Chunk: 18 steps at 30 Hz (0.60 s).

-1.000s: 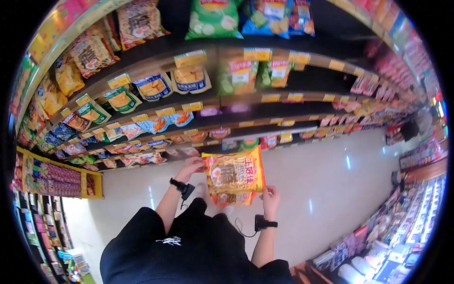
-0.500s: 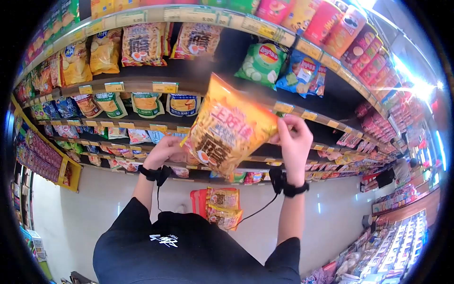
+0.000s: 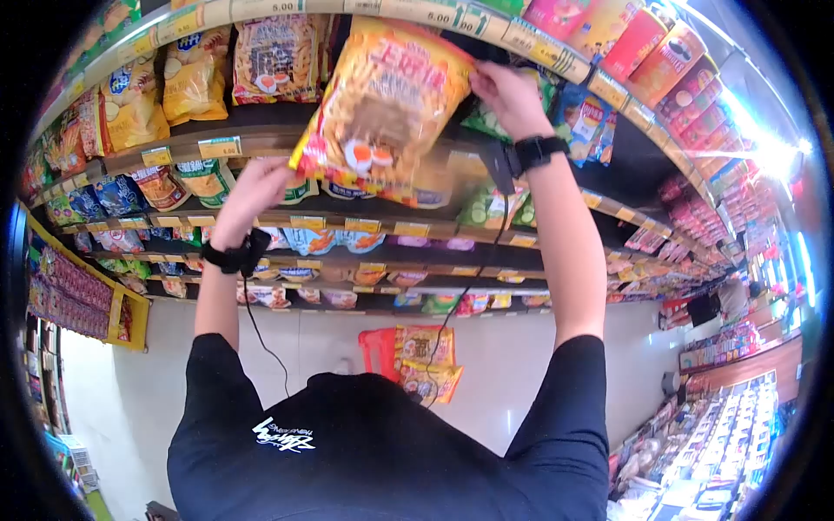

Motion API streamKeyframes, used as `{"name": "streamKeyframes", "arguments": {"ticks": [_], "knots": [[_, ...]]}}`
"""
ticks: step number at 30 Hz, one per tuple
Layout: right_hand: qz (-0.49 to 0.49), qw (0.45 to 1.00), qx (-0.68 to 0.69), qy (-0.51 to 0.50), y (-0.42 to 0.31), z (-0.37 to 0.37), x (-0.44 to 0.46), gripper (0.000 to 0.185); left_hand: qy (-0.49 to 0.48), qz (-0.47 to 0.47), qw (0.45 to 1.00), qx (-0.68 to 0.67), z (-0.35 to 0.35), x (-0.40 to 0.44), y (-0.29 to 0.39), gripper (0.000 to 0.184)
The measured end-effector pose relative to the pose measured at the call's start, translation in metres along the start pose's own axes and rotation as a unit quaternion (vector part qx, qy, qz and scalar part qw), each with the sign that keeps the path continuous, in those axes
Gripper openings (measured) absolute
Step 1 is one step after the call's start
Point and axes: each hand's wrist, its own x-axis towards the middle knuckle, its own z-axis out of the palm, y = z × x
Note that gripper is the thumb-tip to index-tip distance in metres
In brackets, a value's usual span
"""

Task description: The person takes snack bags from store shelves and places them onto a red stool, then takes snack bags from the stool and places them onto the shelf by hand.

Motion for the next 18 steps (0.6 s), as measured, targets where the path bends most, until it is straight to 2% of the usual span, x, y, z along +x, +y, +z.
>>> {"name": "streamKeyframes", "arguments": {"ticks": [1, 2, 3, 5, 9, 13, 14, 16, 17, 18], "knots": [[-0.007, 1.000, 0.026, -0.002, 0.000, 0.002, 0.008, 0.011, 0.025, 0.019, 0.999, 0.033, -0.003, 0.005, 0.007, 0.026], [-0.063, 0.994, -0.089, -0.003, 0.002, 0.004, 0.015, 0.010, 0.041, 0.054, 0.991, 0.113, -0.010, 0.016, 0.007, 0.030], [-0.016, 0.999, 0.045, 0.025, -0.001, 0.012, 0.018, 0.013, 0.048, 0.047, 0.989, 0.130, -0.012, 0.020, 0.017, 0.031], [-0.029, 0.998, 0.051, 0.014, 0.005, 0.006, 0.043, 0.016, 0.073, 0.106, 0.969, 0.210, -0.023, 0.042, 0.014, 0.030], [-0.075, 0.996, 0.035, 0.041, 0.008, 0.024, 0.063, 0.022, 0.104, 0.095, 0.930, 0.339, -0.028, 0.076, 0.035, 0.026], [-0.123, 0.990, 0.066, 0.022, 0.009, 0.024, 0.083, 0.027, 0.062, 0.188, 0.907, 0.371, -0.028, 0.112, 0.046, 0.026], [-0.142, 0.987, 0.081, 0.010, 0.008, 0.021, 0.086, 0.029, 0.007, 0.168, 0.915, 0.367, -0.028, 0.120, 0.048, 0.026], [-0.280, 0.949, -0.142, -0.021, 0.028, -0.014, 0.126, 0.035, -0.012, 0.136, 0.901, 0.412, -0.023, 0.131, 0.051, 0.029], [-0.312, 0.887, -0.342, -0.007, 0.023, -0.014, 0.122, 0.037, -0.022, 0.121, 0.888, 0.443, -0.021, 0.140, 0.045, 0.030], [-0.347, 0.751, -0.560, 0.039, 0.018, -0.014, 0.118, 0.039, -0.011, 0.131, 0.879, 0.458, -0.019, 0.149, 0.037, 0.031]]}}
